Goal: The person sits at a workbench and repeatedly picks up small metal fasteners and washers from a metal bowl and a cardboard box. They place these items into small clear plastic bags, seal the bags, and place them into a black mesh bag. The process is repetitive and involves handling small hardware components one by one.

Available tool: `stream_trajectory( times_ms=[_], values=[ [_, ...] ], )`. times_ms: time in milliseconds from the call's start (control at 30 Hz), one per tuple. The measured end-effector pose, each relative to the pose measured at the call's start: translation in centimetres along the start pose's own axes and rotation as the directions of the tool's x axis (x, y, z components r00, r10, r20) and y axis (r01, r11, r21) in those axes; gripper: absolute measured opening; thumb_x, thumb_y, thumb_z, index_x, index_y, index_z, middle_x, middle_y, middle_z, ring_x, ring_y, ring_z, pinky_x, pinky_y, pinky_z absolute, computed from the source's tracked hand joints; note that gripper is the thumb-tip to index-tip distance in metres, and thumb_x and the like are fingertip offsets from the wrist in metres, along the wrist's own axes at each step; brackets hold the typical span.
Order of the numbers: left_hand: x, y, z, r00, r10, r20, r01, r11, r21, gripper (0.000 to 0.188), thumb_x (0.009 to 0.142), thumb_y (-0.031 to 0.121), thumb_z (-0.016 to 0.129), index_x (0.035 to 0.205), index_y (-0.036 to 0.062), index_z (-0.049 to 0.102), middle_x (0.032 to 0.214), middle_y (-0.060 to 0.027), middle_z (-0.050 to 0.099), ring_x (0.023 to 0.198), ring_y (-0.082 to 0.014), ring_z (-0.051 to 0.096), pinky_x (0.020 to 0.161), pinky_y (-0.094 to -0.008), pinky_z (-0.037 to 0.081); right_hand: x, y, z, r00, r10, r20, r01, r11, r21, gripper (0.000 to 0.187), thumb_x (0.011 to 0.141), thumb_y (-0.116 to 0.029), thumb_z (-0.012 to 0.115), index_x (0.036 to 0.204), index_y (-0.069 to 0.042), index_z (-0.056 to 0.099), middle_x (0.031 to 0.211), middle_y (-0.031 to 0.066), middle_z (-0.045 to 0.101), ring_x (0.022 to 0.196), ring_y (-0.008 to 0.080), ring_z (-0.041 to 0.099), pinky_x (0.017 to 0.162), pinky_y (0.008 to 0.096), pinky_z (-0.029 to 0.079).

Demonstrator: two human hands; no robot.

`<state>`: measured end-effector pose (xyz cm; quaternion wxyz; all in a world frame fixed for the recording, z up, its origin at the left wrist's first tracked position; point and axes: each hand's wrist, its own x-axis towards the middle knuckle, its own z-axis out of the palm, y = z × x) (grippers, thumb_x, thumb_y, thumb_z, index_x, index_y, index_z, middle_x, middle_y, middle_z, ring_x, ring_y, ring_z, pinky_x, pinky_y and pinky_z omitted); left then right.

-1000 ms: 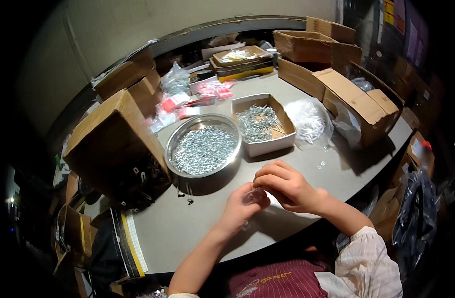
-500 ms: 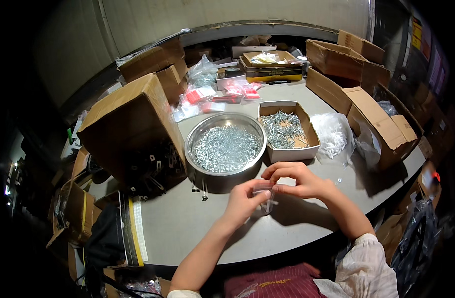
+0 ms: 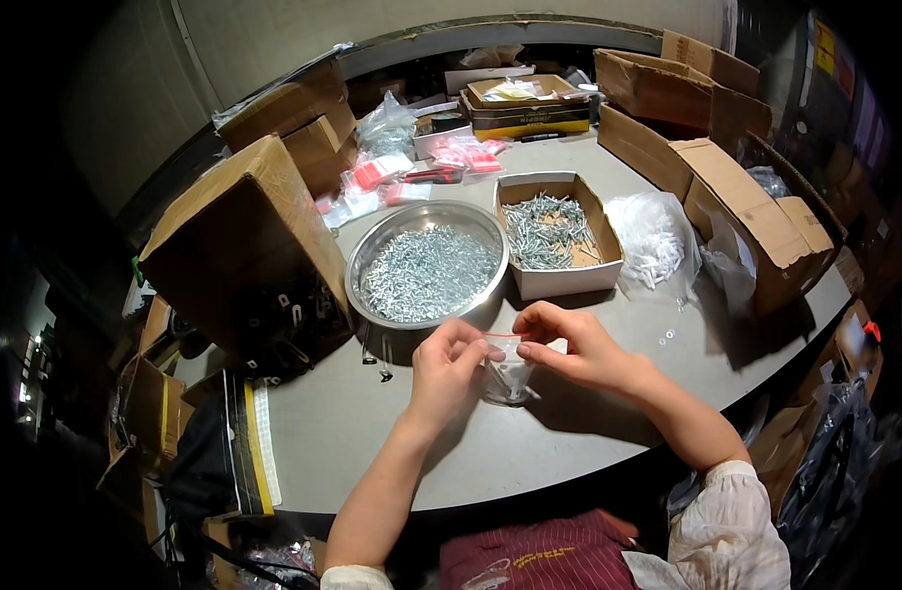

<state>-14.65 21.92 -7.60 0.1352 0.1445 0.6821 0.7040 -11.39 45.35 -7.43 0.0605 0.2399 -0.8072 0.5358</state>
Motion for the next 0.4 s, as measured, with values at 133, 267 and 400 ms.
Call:
stream_trajectory(
  times_ms=[133, 267, 400],
  values=[
    [0.1, -1.2, -0.3, 0.997, 0.078, 0.029, -0.082, 0.981, 0.177, 0.009, 0.097, 0.007, 0.067, 0.095, -0.0024, 0.064, 0.091, -0.0122, 0.074, 0.08, -0.0152, 0.07, 0.073, -0.0287, 0.057, 0.0, -0.2, 1.1, 1.0, 0.014, 0.027, -0.014, 1.0, -0.001, 0.024, 0.103, -0.02, 0.068, 0.113, 0.002, 0.064, 0.102, 0.0086, 0.071, 0.093, 0.0164, 0.069, 0.086, 0.0318, 0.056],
    [-0.5, -0.8, 1.3, 0.99, 0.138, 0.027, -0.14, 0.985, 0.1, 0.009, 0.095, 0.007, 0.07, 0.091, -0.001, 0.067, 0.081, -0.0027, 0.069, 0.073, -0.0064, 0.061, 0.067, -0.0232, 0.048, -0.1, -0.4, 1.0, 0.996, 0.064, 0.062, -0.06, 0.996, -0.072, 0.022, 0.103, -0.021, 0.068, 0.11, 0.0, 0.064, 0.099, 0.0086, 0.07, 0.091, 0.0169, 0.068, 0.084, 0.032, 0.055],
    [-0.8, -0.9, 1.3, 0.982, 0.179, 0.056, -0.181, 0.983, 0.038, 0.009, 0.097, 0.009, 0.071, 0.094, 0.0016, 0.069, 0.084, 0.0003, 0.07, 0.077, -0.0037, 0.061, 0.068, -0.0209, 0.047, -0.2, -0.8, 0.8, 0.993, 0.087, 0.074, -0.082, 0.995, -0.063, 0.023, 0.103, -0.022, 0.067, 0.11, -0.001, 0.065, 0.098, 0.0084, 0.071, 0.09, 0.0192, 0.068, 0.083, 0.0319, 0.055]
  ],
)
